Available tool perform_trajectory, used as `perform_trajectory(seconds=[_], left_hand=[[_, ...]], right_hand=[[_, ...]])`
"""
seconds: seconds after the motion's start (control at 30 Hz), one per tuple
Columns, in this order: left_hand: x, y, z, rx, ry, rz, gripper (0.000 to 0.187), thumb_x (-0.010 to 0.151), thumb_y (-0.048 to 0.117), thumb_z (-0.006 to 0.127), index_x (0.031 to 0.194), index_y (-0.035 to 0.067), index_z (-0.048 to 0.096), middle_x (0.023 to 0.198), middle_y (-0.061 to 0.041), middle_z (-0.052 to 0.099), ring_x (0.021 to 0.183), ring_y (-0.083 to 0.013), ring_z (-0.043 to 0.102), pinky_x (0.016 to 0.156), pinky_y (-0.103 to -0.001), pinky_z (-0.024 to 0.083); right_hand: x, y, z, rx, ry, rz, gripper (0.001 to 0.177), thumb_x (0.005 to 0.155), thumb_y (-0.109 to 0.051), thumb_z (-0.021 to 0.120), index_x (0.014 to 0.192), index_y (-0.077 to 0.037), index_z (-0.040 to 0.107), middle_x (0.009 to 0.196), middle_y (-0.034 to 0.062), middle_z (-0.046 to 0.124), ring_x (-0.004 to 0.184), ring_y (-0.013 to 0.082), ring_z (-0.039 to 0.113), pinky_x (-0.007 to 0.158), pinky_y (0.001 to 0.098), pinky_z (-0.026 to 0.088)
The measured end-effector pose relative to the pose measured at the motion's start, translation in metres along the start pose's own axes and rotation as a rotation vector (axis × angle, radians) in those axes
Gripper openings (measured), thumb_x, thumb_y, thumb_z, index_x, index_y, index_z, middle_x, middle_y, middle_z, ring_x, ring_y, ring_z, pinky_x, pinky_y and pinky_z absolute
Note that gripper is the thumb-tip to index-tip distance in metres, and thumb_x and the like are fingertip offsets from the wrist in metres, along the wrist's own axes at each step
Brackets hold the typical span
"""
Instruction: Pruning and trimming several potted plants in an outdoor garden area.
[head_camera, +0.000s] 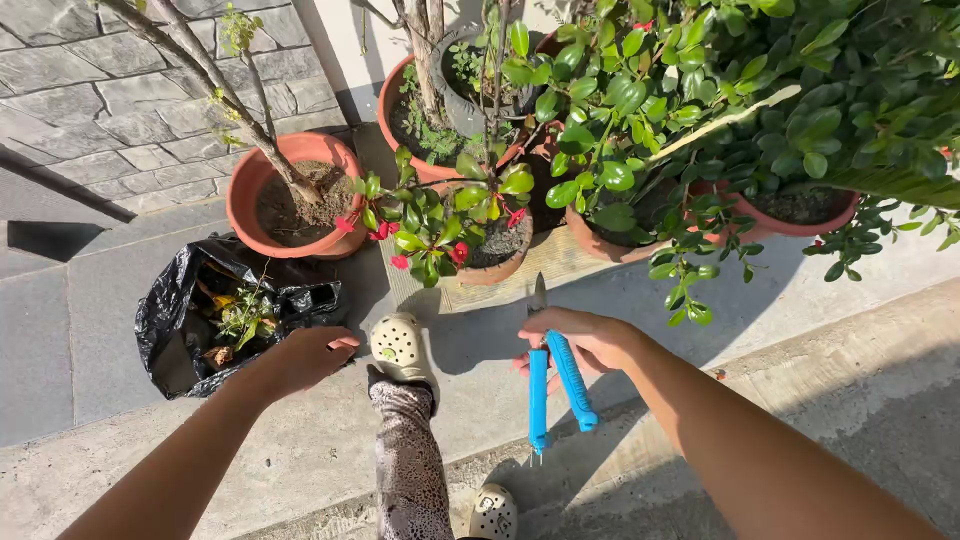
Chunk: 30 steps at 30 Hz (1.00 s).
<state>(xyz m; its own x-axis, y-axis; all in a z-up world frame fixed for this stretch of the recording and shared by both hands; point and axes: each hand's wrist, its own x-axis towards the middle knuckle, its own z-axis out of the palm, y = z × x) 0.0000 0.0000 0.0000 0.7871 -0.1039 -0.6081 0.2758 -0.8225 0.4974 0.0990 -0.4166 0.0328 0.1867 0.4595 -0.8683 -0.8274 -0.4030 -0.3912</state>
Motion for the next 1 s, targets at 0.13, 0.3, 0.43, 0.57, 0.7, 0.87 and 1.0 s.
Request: perform_trajectory(seconds=[0.13,0.3,0.43,0.57,0.7,0.87,1.0], left_hand=[[-0.018,0.024,-0.044,-0.029,0.093,0.071,0.036,0.096,0.029,0.058,0.128,0.016,0.068,0.116,-0.007,0.079,0.103,-0.0209,0.077,0.091,-0.035,0.058],[-0.032,0.061,-0.086,-0.036,0.105,0.206,0.034,0.095,0.025,0.058,0.126,0.016,0.069,0.117,-0.004,0.079,0.106,-0.0191,0.076,0.092,-0.034,0.058],[-0.055,0.102,-0.118,0.021,0.151,0.302,0.033,0.094,0.024,0.059,0.124,0.016,0.07,0.117,-0.004,0.078,0.107,-0.0195,0.075,0.094,-0.035,0.058],[-0.082,0.137,-0.153,0.04,0.19,0.397,0.031,0.095,0.023,0.059,0.122,0.014,0.072,0.116,-0.006,0.077,0.107,-0.0217,0.075,0.094,-0.035,0.058],[-0.114,0.165,-0.191,0.039,0.232,0.446,0.038,0.093,0.021,0.058,0.13,0.015,0.067,0.127,-0.007,0.071,0.111,-0.0239,0.072,0.098,-0.036,0.055],[-0.12,0.168,-0.227,0.23,0.419,0.606,0.042,0.091,0.022,0.061,0.131,0.012,0.063,0.137,-0.013,0.062,0.123,-0.0313,0.061,0.106,-0.04,0.048],[-0.138,0.193,-0.258,0.446,0.565,0.549,0.067,0.085,0.024,0.069,0.146,0.009,0.046,0.155,-0.02,0.04,0.137,-0.0376,0.043,0.114,-0.048,0.034]], right_hand=[[-0.044,-0.025,0.016,0.197,-0.032,-0.022,0.065,0.083,-0.018,0.062,0.146,-0.005,0.05,0.13,0.0244,0.067,0.115,0.035,0.072,0.105,0.0623,0.056],[-0.118,-0.072,0.075,-0.109,0.165,-0.049,0.057,0.079,-0.034,0.05,0.134,-0.021,0.053,0.127,0.0136,0.068,0.101,0.0401,0.067,0.079,0.0625,0.061],[-0.147,-0.097,0.089,-0.183,0.177,-0.06,0.043,0.084,-0.041,0.054,0.114,-0.01,0.054,0.124,0.0123,0.071,0.105,0.0349,0.073,0.07,0.0539,0.06],[-0.171,-0.111,0.1,-0.291,0.153,-0.183,0.034,0.08,-0.038,0.058,0.098,-0.01,0.06,0.118,0.0076,0.074,0.099,0.027,0.074,0.068,0.0438,0.055],[-0.146,-0.095,0.079,-0.114,0.23,-0.395,0.03,0.087,-0.024,0.072,0.108,-0.007,0.059,0.113,0.0122,0.068,0.101,0.0216,0.07,0.083,0.0419,0.059],[-0.232,-0.126,0.129,-0.198,0.378,-0.514,0.05,0.079,-0.016,0.067,0.13,-0.017,0.065,0.108,0.002,0.072,0.088,0.0186,0.07,0.072,0.0389,0.059],[-0.274,-0.142,0.139,-0.258,0.474,-0.562,0.047,0.085,-0.027,0.075,0.131,-0.02,0.068,0.09,0.0049,0.067,0.078,0.0148,0.062,0.063,0.0341,0.048]])
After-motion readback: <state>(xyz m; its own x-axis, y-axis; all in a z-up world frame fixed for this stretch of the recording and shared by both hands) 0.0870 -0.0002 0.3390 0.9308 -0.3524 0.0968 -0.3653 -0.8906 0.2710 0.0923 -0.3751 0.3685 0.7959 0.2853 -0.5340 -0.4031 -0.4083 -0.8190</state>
